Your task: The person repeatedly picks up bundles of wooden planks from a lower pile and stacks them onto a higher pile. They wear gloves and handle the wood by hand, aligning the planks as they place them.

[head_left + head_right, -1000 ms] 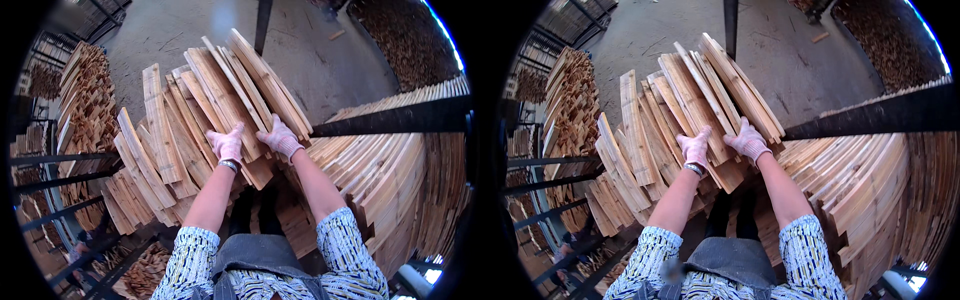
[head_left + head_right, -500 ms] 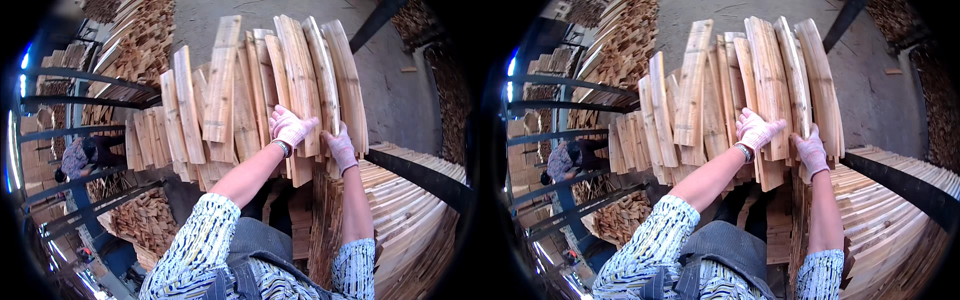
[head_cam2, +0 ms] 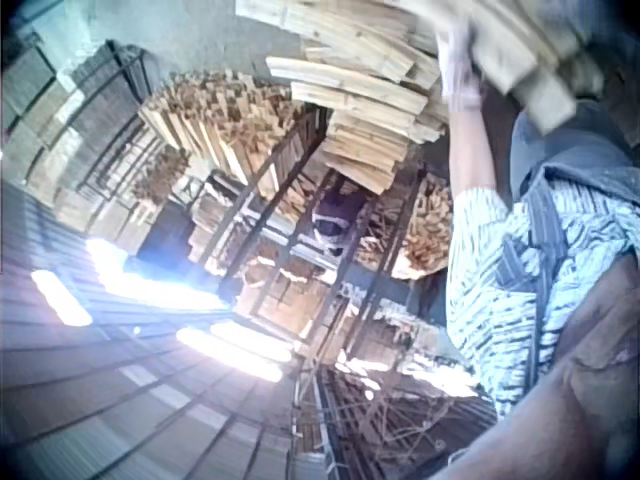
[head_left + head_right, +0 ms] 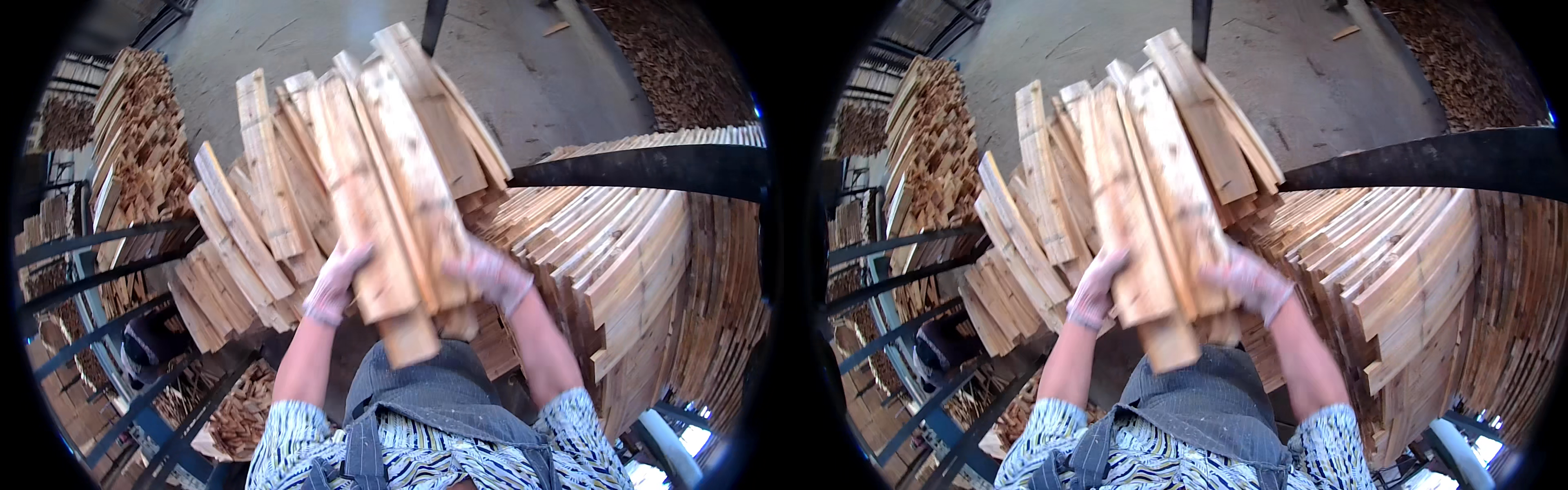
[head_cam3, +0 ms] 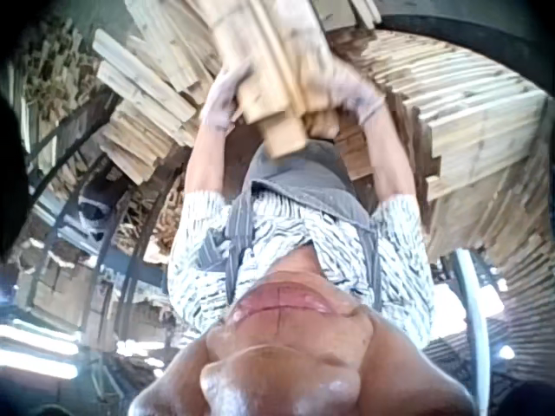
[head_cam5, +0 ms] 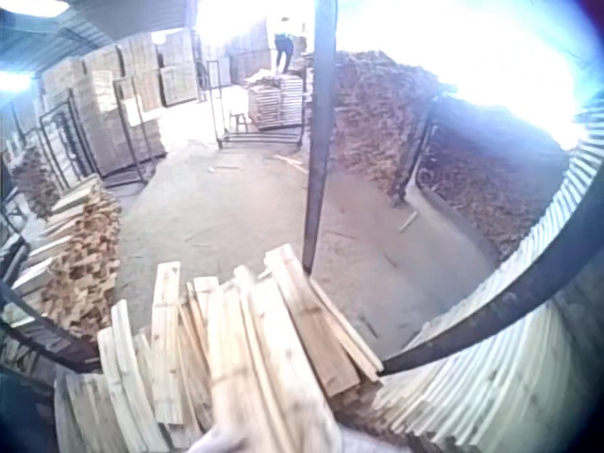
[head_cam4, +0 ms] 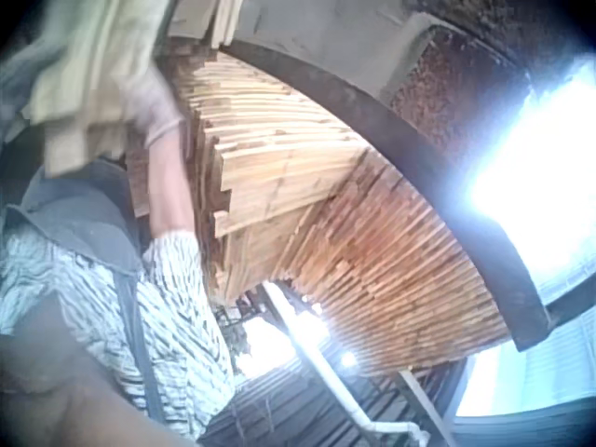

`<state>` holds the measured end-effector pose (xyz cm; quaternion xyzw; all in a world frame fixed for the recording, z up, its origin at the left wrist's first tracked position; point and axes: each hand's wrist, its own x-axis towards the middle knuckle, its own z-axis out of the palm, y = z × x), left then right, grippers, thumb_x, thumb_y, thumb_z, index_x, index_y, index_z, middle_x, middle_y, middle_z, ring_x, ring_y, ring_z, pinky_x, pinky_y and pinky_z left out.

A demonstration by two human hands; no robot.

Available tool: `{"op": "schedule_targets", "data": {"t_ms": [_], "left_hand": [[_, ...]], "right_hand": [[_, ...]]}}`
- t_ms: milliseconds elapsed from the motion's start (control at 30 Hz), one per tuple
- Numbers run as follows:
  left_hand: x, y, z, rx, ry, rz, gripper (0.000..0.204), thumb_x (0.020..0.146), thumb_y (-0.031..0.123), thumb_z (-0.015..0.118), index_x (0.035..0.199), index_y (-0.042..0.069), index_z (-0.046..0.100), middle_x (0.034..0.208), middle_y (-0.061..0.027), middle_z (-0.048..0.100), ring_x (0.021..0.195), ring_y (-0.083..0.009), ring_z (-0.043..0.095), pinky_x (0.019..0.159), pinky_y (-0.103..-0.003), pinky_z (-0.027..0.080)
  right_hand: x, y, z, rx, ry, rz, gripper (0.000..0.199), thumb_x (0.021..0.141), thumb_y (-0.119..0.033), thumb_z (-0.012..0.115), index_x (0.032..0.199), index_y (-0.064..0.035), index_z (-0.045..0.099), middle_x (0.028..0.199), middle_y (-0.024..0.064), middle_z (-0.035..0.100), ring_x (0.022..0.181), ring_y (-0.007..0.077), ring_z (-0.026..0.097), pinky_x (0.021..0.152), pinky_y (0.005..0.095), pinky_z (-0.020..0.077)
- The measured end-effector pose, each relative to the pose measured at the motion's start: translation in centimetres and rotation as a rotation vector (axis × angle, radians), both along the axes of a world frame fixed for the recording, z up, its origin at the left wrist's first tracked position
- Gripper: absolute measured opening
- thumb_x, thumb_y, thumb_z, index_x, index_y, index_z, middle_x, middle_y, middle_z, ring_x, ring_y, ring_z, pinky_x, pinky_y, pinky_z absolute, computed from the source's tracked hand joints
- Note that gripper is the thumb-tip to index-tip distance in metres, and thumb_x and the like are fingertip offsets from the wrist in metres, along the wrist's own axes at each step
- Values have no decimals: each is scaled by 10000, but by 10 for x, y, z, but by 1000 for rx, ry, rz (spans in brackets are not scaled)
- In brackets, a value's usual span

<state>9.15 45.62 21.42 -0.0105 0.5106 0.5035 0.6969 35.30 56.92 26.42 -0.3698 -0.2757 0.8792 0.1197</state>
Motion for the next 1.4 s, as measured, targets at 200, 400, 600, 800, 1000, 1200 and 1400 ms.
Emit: {"op": "schedule_targets", "data": {"t_ms": [200,400,600,800,1000,1200,1400], "left_hand": [[-30,-63,-42,-214,-184,-17,855,812,346,847,1495,64,417,1325,-105,625,1174,-263,647,1030,-458,537],[-28,-33,-66,-78,249,-176,864,871,183,811,1537,54,276,1292,-138,615,1128,-246,648,963,-393,560],[0,-57,-27,-43,236,-56,667,892,155,787,1436,72,410,1157,-70,653,1027,-195,654,930,-353,552],[47,-66,94,88,337,-25,549,895,258,729,1342,13,525,1169,-117,648,1025,-250,659,883,-429,586],[66,-57,184,196,454,-250,609,943,463,668,1337,6,594,1269,-146,633,1145,-302,604,1018,-487,496],[160,-66,229,450,612,-459,589,961,450,647,1337,1,589,1268,-150,631,1149,-293,598,1019,-475,493],[404,-87,299,759,310,-543,785,851,367,767,1451,-16,436,1305,-153,593,1143,-319,618,1024,-470,514]], "right_hand": [[-54,-67,-96,24,-230,-173,1017,865,-279,810,1611,-33,165,1371,102,546,1211,202,522,1068,339,419],[-81,-54,-104,326,-682,128,1082,823,-425,783,1579,49,170,1465,283,497,1363,349,504,1123,365,405],[-39,-65,-75,434,-481,113,977,817,-397,719,1539,79,265,1303,297,618,1226,348,616,1028,366,484],[3,-67,65,769,-595,151,939,813,-381,748,1551,-7,302,1476,309,476,1322,420,531,1113,413,433],[64,-76,189,1082,-502,-154,831,789,-237,702,1528,-81,354,1279,263,628,1208,420,608,996,438,503],[213,-150,306,1132,-531,-257,902,832,-224,742,1564,-30,251,1374,300,550,1245,448,578,1053,457,479],[399,-246,315,1114,-704,-597,802,804,-243,760,1478,-31,381,1209,255,653,1155,366,651,971,414,524]]}}
